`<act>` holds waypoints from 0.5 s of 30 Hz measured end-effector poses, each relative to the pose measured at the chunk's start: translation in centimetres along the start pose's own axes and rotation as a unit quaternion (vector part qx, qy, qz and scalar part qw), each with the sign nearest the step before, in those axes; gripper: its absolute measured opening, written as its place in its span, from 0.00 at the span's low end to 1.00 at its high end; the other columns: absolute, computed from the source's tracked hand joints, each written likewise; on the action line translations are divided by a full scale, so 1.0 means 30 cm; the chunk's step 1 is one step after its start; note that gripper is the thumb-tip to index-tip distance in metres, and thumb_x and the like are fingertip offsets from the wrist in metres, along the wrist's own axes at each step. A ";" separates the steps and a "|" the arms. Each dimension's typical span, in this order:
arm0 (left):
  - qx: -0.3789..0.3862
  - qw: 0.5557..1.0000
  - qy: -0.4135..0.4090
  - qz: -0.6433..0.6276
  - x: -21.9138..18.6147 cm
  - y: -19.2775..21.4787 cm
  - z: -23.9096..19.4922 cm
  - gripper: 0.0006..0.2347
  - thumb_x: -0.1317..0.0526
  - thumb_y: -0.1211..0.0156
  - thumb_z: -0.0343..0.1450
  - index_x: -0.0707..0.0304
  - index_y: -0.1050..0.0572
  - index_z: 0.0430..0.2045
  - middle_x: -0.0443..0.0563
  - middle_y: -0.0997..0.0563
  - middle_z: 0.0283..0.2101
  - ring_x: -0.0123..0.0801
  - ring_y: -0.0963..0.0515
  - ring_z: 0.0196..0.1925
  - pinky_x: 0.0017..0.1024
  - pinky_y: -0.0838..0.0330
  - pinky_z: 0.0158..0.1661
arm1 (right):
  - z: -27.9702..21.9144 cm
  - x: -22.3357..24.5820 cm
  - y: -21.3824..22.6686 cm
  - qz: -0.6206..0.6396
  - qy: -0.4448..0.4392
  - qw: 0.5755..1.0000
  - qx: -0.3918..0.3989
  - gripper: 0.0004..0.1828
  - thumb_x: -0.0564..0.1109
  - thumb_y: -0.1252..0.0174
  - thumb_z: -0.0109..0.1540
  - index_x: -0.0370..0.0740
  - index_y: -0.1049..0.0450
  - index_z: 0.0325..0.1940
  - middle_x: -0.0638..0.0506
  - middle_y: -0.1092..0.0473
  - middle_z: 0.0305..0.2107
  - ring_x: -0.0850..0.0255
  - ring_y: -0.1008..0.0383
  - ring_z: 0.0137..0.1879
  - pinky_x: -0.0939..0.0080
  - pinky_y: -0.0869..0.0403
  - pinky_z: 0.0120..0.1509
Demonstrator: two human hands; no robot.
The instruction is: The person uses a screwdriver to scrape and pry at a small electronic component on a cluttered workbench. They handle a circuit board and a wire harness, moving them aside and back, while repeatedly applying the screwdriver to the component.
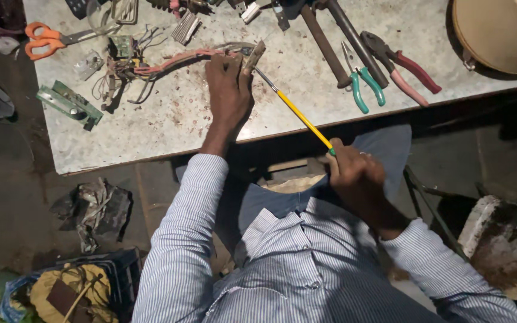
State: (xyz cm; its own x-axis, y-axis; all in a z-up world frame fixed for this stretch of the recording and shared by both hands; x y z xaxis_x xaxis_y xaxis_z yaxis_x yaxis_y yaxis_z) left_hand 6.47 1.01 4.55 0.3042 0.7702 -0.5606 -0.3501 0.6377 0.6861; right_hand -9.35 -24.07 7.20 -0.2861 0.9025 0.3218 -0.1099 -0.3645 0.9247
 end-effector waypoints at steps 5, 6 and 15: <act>-0.001 1.000 0.016 -0.013 0.027 -0.007 0.004 0.11 0.65 0.41 0.74 0.72 0.23 0.49 0.64 0.28 0.48 0.56 0.31 0.52 0.48 0.35 0.55 | -0.017 -0.113 -0.096 0.372 -0.153 0.914 0.055 0.19 0.42 0.42 0.65 0.33 0.25 0.60 0.48 0.22 0.34 0.62 0.24 0.37 0.63 0.27 0.42; -0.008 1.000 0.010 -0.016 0.029 -0.006 0.003 0.11 0.65 0.41 0.73 0.71 0.23 0.47 0.64 0.28 0.48 0.56 0.30 0.53 0.47 0.35 0.56 | -0.029 -0.138 -0.143 0.471 -0.209 0.850 0.108 0.21 0.42 0.44 0.66 0.31 0.26 0.62 0.51 0.22 0.33 0.68 0.26 0.37 0.66 0.28 0.42; -0.039 0.999 0.010 -0.031 0.029 0.008 -0.001 0.10 0.66 0.39 0.72 0.67 0.21 0.46 0.61 0.25 0.48 0.53 0.28 0.53 0.45 0.33 0.56 | -0.026 -0.236 -0.122 0.413 -0.145 0.892 0.114 0.23 0.44 0.43 0.66 0.32 0.28 0.64 0.47 0.24 0.36 0.65 0.26 0.41 0.66 0.26 0.47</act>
State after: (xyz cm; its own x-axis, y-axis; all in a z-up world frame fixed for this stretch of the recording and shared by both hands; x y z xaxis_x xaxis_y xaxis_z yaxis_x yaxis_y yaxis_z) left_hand 6.62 1.83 4.21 0.3101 0.7295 -0.6097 -0.3995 0.6819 0.6127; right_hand -7.68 -29.32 1.38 0.0824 0.3802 0.9212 0.2306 -0.9065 0.3535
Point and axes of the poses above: each hand's wrist, its own z-axis towards the middle knuckle, its own y-axis out of the back of the hand, x = y × z, the point moved 7 cm from there along z, towards the middle knuckle
